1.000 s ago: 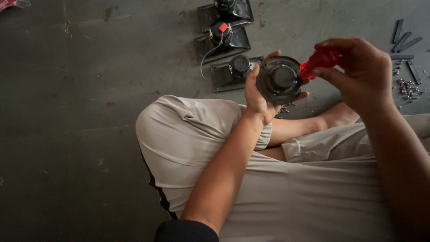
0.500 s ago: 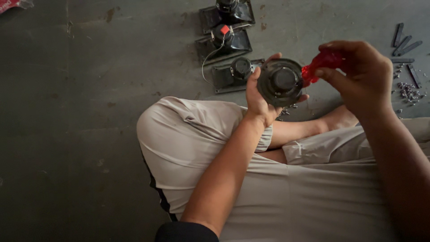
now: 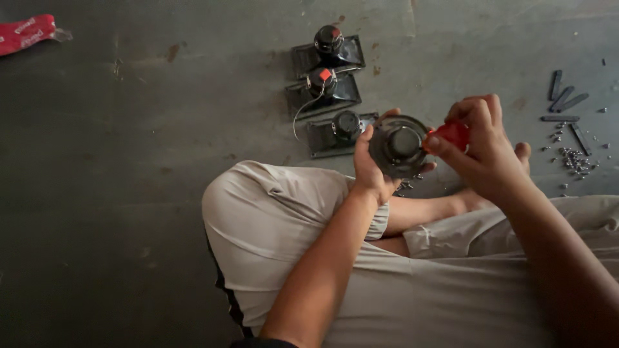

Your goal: The person sits on the floor and uses a red screwdriver to tighten screws on small black electrical components. They handle the components one at a time, rotating them to access different screw holes.

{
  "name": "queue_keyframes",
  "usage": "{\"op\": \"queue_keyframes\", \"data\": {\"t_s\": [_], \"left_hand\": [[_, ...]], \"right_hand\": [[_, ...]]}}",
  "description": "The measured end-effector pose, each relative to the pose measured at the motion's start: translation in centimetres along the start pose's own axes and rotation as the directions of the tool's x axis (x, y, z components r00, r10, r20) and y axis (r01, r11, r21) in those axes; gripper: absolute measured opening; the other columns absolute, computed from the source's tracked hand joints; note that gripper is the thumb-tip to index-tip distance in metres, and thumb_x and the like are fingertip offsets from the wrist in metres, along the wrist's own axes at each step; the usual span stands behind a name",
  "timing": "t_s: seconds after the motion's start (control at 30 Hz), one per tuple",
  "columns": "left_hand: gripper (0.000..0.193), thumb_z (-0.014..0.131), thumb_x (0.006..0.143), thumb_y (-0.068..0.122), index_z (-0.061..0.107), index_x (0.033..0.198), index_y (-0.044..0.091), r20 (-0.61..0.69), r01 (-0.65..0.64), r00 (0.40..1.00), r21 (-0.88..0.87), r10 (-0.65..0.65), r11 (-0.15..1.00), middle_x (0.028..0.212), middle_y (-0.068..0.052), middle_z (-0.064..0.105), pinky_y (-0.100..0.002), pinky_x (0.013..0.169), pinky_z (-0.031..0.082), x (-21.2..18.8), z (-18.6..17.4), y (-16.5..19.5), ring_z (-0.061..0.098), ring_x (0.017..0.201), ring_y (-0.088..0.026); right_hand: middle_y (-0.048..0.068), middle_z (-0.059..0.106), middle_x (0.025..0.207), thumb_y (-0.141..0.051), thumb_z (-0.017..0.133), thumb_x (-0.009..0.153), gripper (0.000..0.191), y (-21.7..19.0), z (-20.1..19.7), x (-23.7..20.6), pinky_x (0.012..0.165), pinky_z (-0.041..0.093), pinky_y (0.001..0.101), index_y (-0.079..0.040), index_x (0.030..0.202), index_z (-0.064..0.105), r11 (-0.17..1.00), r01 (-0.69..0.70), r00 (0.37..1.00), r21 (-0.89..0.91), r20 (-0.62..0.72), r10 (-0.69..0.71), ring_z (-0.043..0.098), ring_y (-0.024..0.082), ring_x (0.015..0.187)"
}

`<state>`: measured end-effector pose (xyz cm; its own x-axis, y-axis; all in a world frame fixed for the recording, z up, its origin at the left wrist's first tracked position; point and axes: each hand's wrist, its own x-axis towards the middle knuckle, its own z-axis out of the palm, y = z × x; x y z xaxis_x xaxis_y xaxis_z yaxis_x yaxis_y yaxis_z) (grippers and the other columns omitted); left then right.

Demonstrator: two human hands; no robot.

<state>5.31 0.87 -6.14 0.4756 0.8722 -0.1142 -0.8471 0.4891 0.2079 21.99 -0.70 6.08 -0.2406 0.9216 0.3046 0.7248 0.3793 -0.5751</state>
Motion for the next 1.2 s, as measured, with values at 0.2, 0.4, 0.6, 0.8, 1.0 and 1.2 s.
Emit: {"op": "queue_keyframes", "data": {"t_s": [0.2, 0.4, 0.6, 0.8, 1.0, 1.2], "left_hand": [[0.059, 0.027, 0.109, 0.065, 0.046, 0.148, 0.026, -0.006, -0.010, 1.000, -0.011, 0.010, 1.000, 0.132, -0.019, 0.063, -0.068, 0.089, 0.055, -0.5, 0.2, 0.0, 0.062, 0.120, -0.041], [0.058, 0.027, 0.108, 0.063, 0.048, 0.147, 0.025, -0.055, 0.008, 0.998, 0.005, -0.008, 1.000, 0.131, -0.015, 0.064, -0.068, 0.088, 0.056, -0.4, 0.2, -0.2, 0.064, 0.120, -0.038], [0.058, 0.025, 0.109, 0.063, 0.048, 0.147, 0.025, -0.072, 0.018, 0.997, 0.050, -0.014, 0.999, 0.133, -0.016, 0.063, -0.067, 0.086, 0.056, -0.3, 0.6, -0.2, 0.064, 0.116, -0.041], [0.059, 0.028, 0.107, 0.062, 0.047, 0.147, 0.024, -0.080, 0.002, 0.997, 0.048, 0.002, 0.999, 0.131, -0.017, 0.063, -0.065, 0.085, 0.058, -0.2, 0.6, -0.4, 0.065, 0.116, -0.039], [0.059, 0.032, 0.106, 0.061, 0.047, 0.149, 0.023, -0.078, -0.038, 0.996, 0.073, 0.043, 0.997, 0.131, -0.014, 0.062, -0.066, 0.086, 0.058, -0.6, 0.9, -0.4, 0.063, 0.118, -0.038], [0.060, 0.031, 0.105, 0.062, 0.046, 0.149, 0.023, -0.073, -0.028, 0.997, 0.082, 0.034, 0.996, 0.131, -0.014, 0.062, -0.065, 0.086, 0.058, -0.9, 0.7, -0.4, 0.063, 0.120, -0.036]], "right_hand": [[0.012, 0.070, 0.113, -0.021, 0.079, 0.092, 0.046, 0.5, -0.8, -0.2, 0.094, 0.057, 0.0327, 0.001, 0.126, 0.056, 0.943, -0.245, 0.969, 0.223, 0.081, 0.232, 0.069, 0.019, 0.107], [0.012, 0.070, 0.120, -0.013, 0.067, 0.094, 0.037, 0.3, -1.8, 0.1, 0.096, 0.056, 0.0332, 0.000, 0.128, 0.061, 0.966, -0.118, 0.987, 0.231, 0.133, 0.089, 0.070, 0.020, 0.110], [0.023, 0.057, 0.121, -0.015, 0.077, 0.095, 0.033, -0.6, -0.6, -0.1, 0.091, 0.054, 0.0391, -0.002, 0.125, 0.068, 1.000, -0.019, 1.000, -0.019, 0.001, 0.019, 0.063, 0.029, 0.107], [0.016, 0.070, 0.118, -0.022, 0.087, 0.086, 0.055, -0.5, -0.8, 0.2, 0.089, 0.058, 0.0314, 0.000, 0.130, 0.063, 0.976, -0.150, 0.985, 0.158, -0.062, 0.162, 0.071, 0.022, 0.105], [0.012, 0.073, 0.116, -0.015, 0.088, 0.082, 0.048, -0.3, -2.1, 0.4, 0.090, 0.060, 0.0324, -0.002, 0.124, 0.070, 0.996, 0.018, 0.999, 0.084, 0.041, -0.021, 0.074, 0.022, 0.105], [0.011, 0.073, 0.120, -0.011, 0.082, 0.083, 0.049, -0.3, -2.5, 0.4, 0.083, 0.059, 0.0327, -0.006, 0.130, 0.069, 0.999, 0.029, 0.985, 0.038, 0.166, -0.035, 0.074, 0.022, 0.104]]}}
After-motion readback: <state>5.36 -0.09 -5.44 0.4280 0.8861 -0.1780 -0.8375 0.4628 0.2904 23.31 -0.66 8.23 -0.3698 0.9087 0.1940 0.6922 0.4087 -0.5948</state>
